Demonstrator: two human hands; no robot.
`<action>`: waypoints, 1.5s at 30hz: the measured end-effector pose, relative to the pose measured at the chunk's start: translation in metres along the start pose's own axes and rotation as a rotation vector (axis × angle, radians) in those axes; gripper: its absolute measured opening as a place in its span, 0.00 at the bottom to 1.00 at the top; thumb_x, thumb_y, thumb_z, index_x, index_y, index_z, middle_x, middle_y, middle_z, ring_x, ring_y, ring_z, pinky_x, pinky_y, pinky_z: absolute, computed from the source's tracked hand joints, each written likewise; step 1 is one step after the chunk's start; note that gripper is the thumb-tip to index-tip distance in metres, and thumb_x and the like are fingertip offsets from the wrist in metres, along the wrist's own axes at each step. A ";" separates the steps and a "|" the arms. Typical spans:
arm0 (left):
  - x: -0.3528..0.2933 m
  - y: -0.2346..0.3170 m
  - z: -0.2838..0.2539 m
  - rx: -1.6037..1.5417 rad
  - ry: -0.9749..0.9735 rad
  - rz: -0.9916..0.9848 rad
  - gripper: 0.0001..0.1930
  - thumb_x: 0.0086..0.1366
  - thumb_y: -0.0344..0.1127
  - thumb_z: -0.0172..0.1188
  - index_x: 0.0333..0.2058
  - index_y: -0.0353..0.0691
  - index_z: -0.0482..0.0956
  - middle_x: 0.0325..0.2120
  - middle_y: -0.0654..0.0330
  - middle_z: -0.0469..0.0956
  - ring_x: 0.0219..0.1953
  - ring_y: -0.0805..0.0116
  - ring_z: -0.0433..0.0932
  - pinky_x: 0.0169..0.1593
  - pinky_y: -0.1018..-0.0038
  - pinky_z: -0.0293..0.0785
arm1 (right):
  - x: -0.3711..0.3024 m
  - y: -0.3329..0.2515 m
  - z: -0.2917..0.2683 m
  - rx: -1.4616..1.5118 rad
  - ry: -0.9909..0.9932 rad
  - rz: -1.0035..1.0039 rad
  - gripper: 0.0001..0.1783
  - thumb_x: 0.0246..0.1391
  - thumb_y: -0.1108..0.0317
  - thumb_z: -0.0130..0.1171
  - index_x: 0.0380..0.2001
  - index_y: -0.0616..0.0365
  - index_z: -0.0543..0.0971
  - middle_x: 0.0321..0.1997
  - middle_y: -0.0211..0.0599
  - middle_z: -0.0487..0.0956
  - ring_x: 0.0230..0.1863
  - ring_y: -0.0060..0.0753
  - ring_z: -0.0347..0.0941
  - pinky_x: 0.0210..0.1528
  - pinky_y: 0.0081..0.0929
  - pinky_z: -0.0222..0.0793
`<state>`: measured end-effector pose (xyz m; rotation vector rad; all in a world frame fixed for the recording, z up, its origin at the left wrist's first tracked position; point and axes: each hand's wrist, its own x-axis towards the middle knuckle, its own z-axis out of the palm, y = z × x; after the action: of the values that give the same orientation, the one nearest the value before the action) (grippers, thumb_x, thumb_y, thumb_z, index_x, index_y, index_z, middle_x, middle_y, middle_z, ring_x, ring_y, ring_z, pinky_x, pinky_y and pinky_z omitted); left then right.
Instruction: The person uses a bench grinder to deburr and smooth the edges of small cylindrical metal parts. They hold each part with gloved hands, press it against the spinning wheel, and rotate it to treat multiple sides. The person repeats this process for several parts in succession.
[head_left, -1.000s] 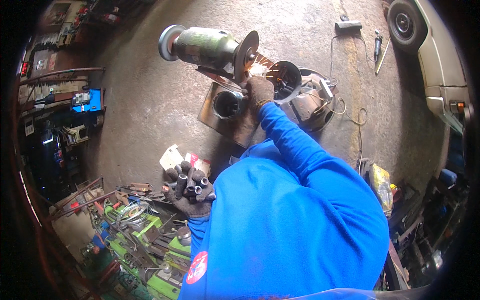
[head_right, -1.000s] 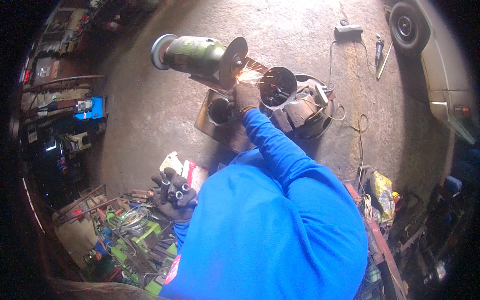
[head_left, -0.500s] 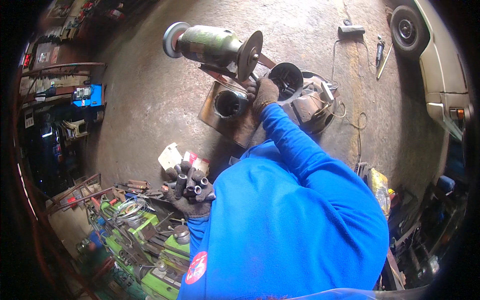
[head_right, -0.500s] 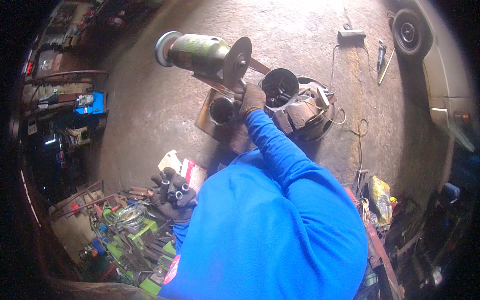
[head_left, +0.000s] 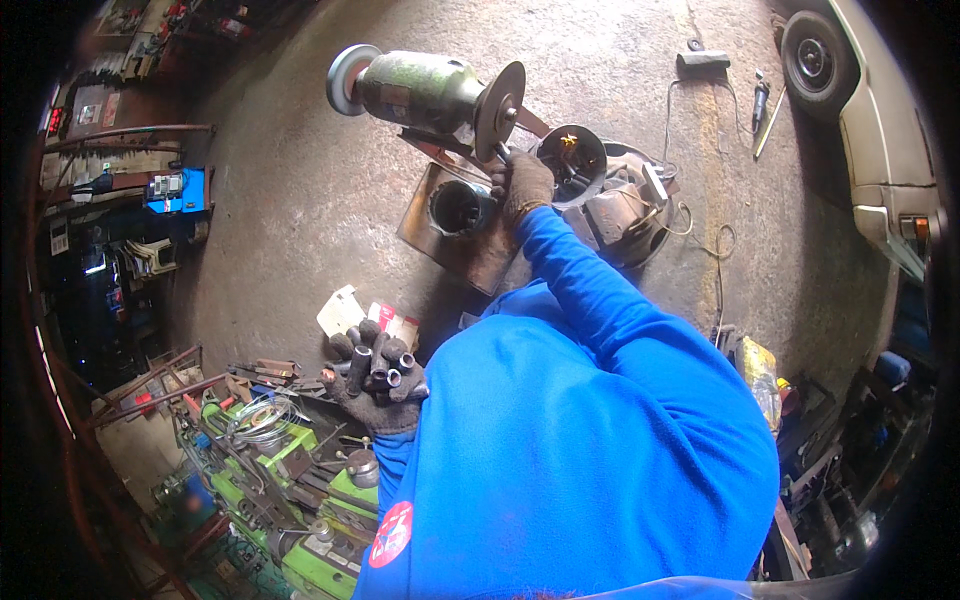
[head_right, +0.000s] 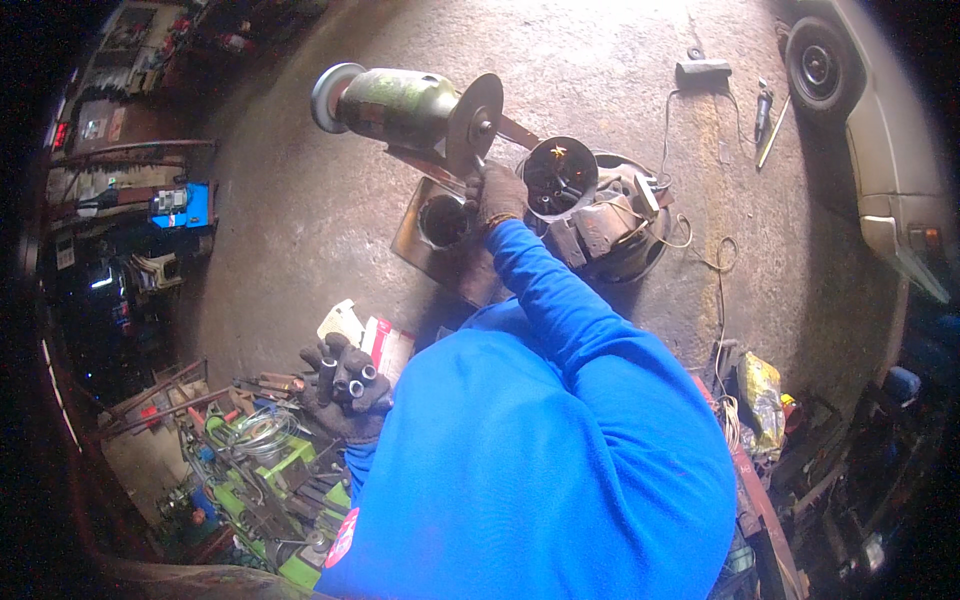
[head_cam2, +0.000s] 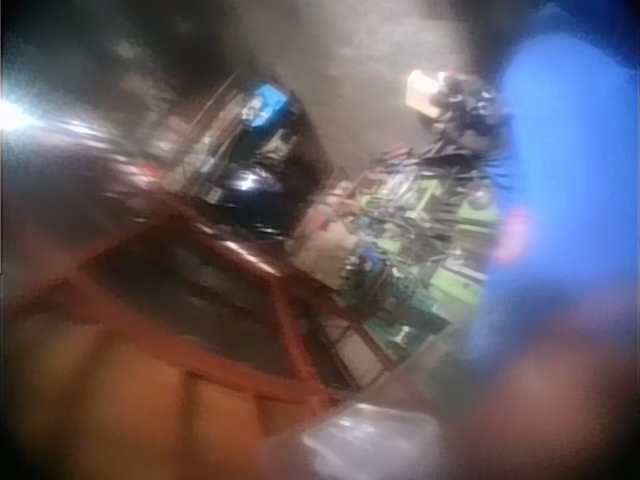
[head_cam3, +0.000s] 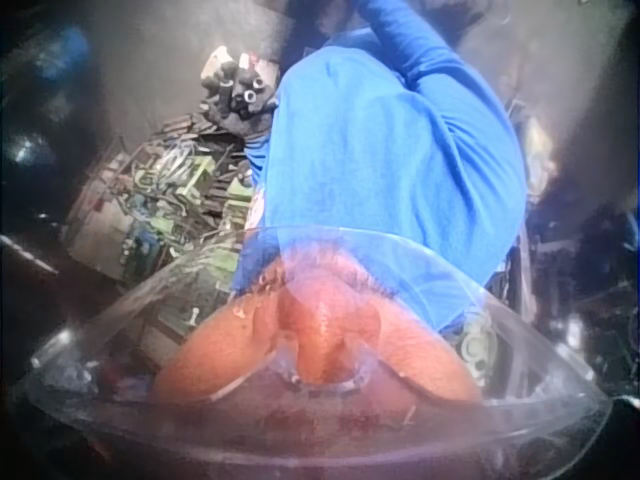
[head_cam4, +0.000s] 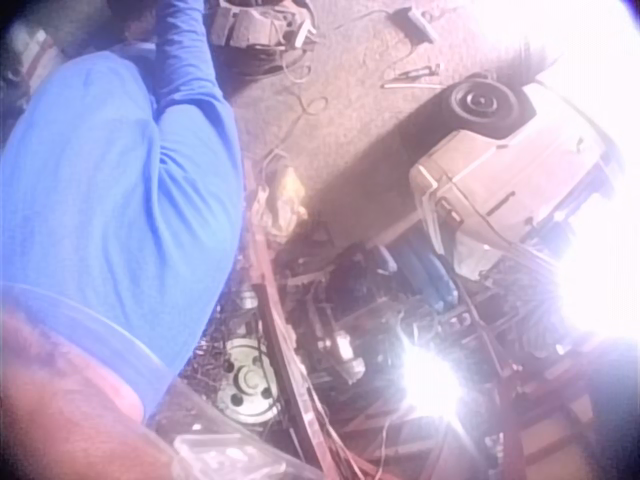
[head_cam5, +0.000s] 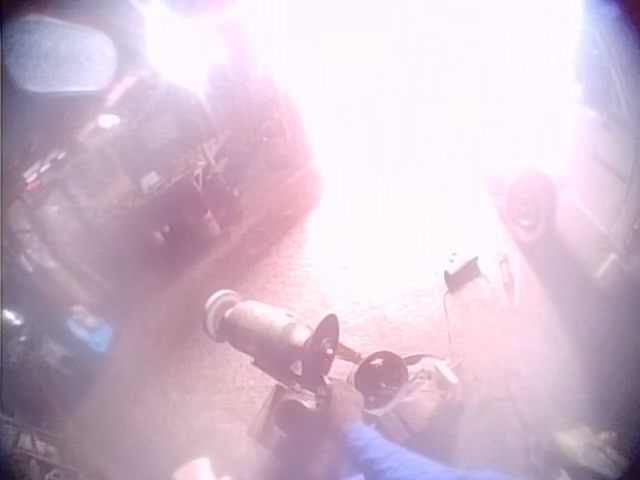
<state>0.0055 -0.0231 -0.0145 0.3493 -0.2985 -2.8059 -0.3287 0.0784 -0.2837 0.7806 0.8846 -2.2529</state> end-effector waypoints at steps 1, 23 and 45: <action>0.001 -0.001 0.002 0.007 0.000 0.005 0.38 0.77 0.69 0.56 0.70 0.43 0.74 0.48 0.50 0.83 0.39 0.57 0.78 0.44 0.58 0.78 | 0.007 -0.003 -0.006 0.255 -0.077 0.150 0.10 0.68 0.67 0.58 0.48 0.55 0.84 0.32 0.41 0.83 0.24 0.32 0.77 0.24 0.32 0.70; 0.009 -0.009 0.016 0.092 -0.019 0.050 0.34 0.82 0.63 0.53 0.66 0.35 0.77 0.44 0.51 0.81 0.38 0.64 0.77 0.39 0.66 0.78 | -0.054 -0.022 0.015 -0.064 0.009 -0.123 0.29 0.66 0.72 0.60 0.70 0.57 0.79 0.38 0.44 0.86 0.26 0.33 0.80 0.27 0.30 0.76; -0.002 0.000 -0.002 0.021 0.012 -0.006 0.33 0.81 0.64 0.53 0.68 0.42 0.75 0.39 0.57 0.78 0.33 0.63 0.73 0.38 0.65 0.75 | -0.031 -0.018 0.016 -0.901 0.123 -0.209 0.25 0.54 0.60 0.66 0.54 0.59 0.90 0.53 0.52 0.91 0.58 0.47 0.88 0.61 0.39 0.80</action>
<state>0.0075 -0.0229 -0.0159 0.3724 -0.3255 -2.8070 -0.3257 0.0868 -0.2451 0.4027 1.9030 -1.6681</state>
